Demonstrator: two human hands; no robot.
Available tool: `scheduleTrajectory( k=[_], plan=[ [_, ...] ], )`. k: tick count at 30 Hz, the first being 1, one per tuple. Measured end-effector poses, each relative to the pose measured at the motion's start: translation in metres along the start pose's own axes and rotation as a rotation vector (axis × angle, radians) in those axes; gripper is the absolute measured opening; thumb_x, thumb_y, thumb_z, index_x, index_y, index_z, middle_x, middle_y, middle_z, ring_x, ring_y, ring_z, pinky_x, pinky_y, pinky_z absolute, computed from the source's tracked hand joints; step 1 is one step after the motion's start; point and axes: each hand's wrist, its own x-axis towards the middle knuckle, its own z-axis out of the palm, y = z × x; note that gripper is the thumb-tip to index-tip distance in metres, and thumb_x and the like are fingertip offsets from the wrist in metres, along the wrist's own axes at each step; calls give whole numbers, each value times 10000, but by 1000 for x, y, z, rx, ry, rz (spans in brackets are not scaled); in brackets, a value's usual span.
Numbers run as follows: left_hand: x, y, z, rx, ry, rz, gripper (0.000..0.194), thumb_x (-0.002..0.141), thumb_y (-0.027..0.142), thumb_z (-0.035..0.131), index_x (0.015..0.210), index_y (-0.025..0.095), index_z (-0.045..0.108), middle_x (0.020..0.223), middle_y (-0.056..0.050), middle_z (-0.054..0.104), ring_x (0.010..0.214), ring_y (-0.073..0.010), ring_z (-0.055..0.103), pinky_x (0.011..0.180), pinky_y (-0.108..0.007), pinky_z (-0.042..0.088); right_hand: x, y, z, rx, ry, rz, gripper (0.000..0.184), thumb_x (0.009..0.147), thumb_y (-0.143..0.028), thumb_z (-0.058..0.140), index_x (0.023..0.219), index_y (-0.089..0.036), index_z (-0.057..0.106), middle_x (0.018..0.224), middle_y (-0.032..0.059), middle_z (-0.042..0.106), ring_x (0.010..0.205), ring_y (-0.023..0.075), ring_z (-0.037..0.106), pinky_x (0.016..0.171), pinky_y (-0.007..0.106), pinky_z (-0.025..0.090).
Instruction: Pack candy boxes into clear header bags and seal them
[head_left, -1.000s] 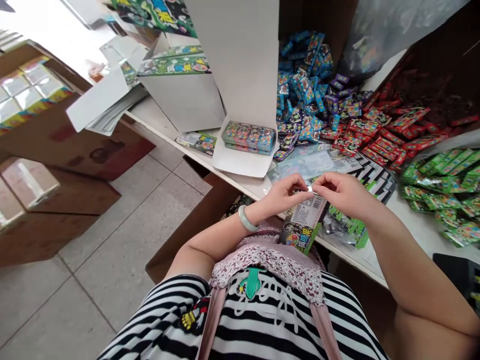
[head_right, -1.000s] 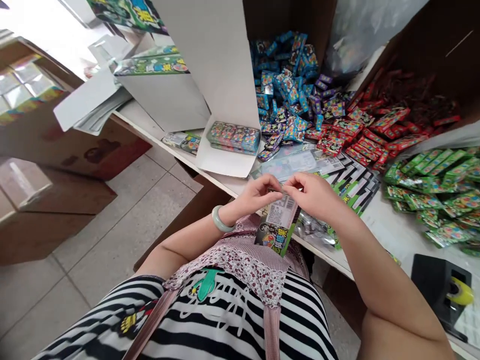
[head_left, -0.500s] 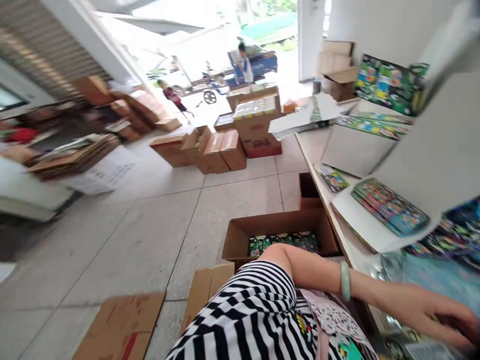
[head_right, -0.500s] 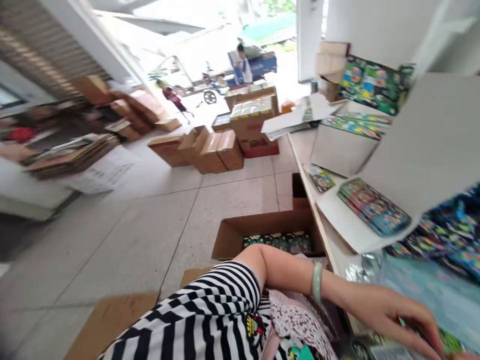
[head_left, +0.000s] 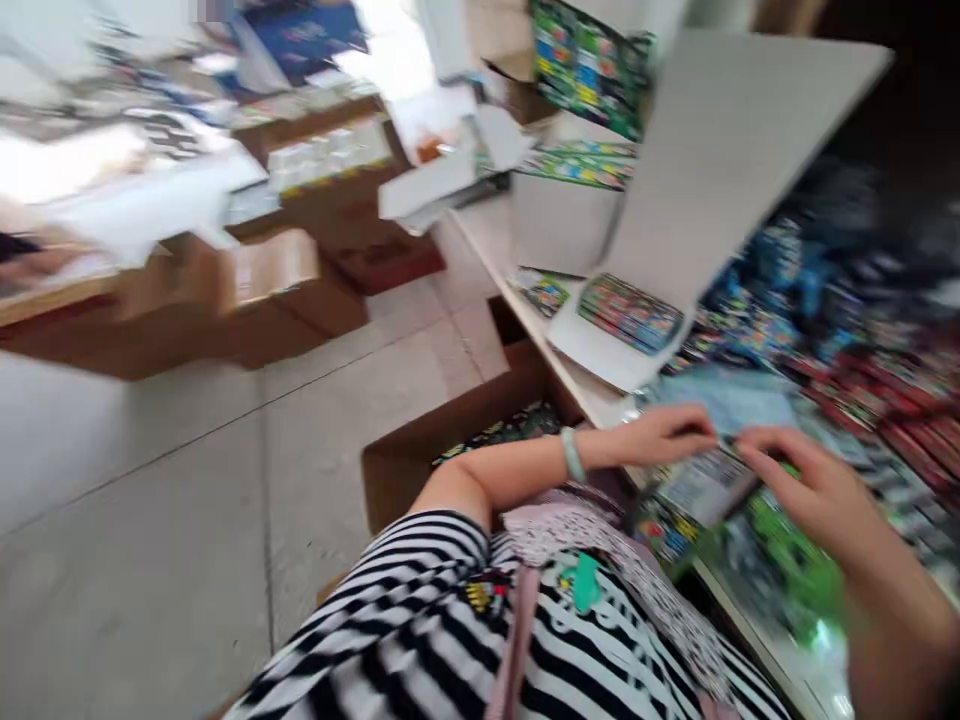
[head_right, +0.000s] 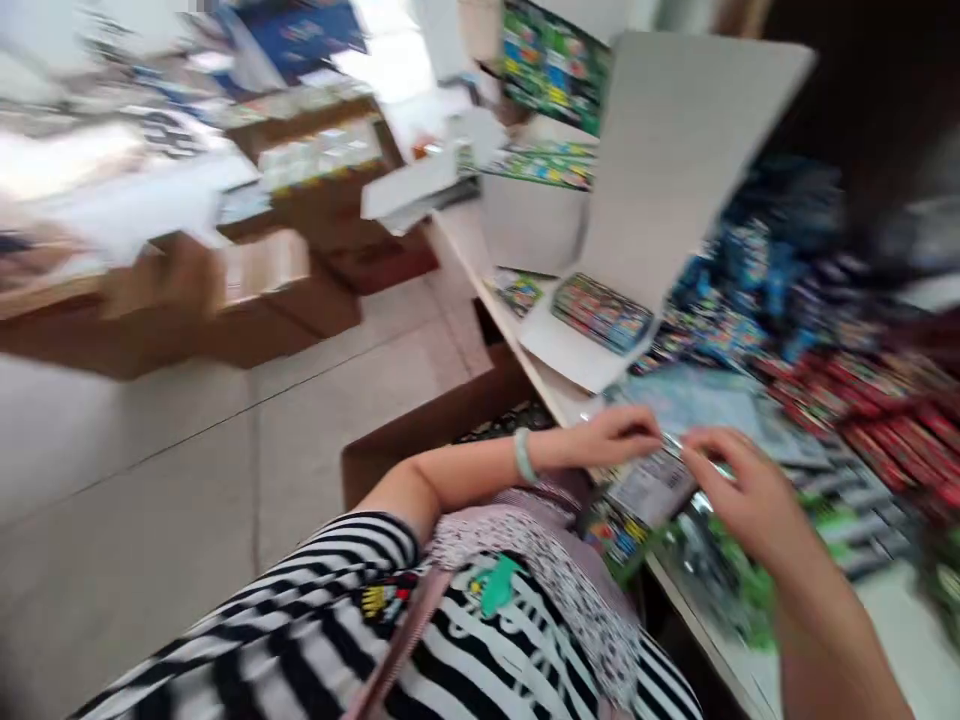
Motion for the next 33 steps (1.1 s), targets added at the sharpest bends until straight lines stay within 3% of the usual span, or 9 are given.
scheduleTrajectory(
  k=[2, 5, 8, 15, 19, 29, 33],
  plan=[
    [-1, -1, -3, 11, -27, 23, 114, 900, 243, 610, 812, 173, 591, 775, -16, 572, 752, -142, 520, 773, -292, 489, 2, -9, -6, -28, -59, 146, 315, 810, -560, 592, 794, -254, 662, 879, 76, 710, 861, 295, 664, 816, 456, 544],
    [0, -7, -4, -21, -37, 63, 213, 923, 374, 584, 848, 175, 568, 796, -1, 542, 768, -135, 495, 754, -280, 459, 17, -13, -4, 52, -152, 319, 353, 754, -571, 603, 751, -219, 630, 744, 49, 656, 700, 217, 590, 658, 347, 483],
    [0, -9, -3, -18, -23, 90, 258, 928, 420, 573, 850, 175, 561, 795, 6, 543, 762, -127, 499, 737, -271, 444, 22, -15, -3, 145, -173, 397, 338, 709, -545, 606, 746, -209, 619, 687, 20, 606, 639, 173, 511, 582, 299, 404],
    [3, -11, -5, -27, -1, 68, 250, 928, 409, 581, 854, 171, 558, 804, 6, 561, 752, -117, 514, 728, -265, 450, 15, -26, -13, 223, -72, 357, 349, 695, -534, 598, 765, -193, 620, 735, 22, 612, 650, 156, 485, 617, 300, 384],
    [4, -14, -4, -34, -11, 87, 246, 932, 409, 584, 865, 172, 564, 811, 3, 566, 764, -119, 518, 734, -265, 450, 15, -26, -10, 143, -111, 311, 270, 703, -454, 584, 737, -193, 643, 816, 53, 665, 745, 189, 545, 679, 317, 414],
    [3, -9, 0, -25, -23, 91, 324, 939, 490, 594, 868, 174, 578, 824, -6, 582, 780, -124, 531, 728, -269, 458, 20, -16, -1, 111, -152, 378, 220, 724, -405, 588, 719, -188, 628, 656, 4, 584, 638, 157, 481, 595, 287, 364],
    [4, -15, 5, -18, 0, 115, 375, 850, 526, 710, 873, 177, 572, 827, -6, 590, 739, -119, 513, 695, -265, 431, 20, -19, -2, 43, -149, 384, 198, 747, -381, 587, 706, -191, 622, 625, -6, 550, 615, 152, 455, 581, 287, 331]
  ],
)
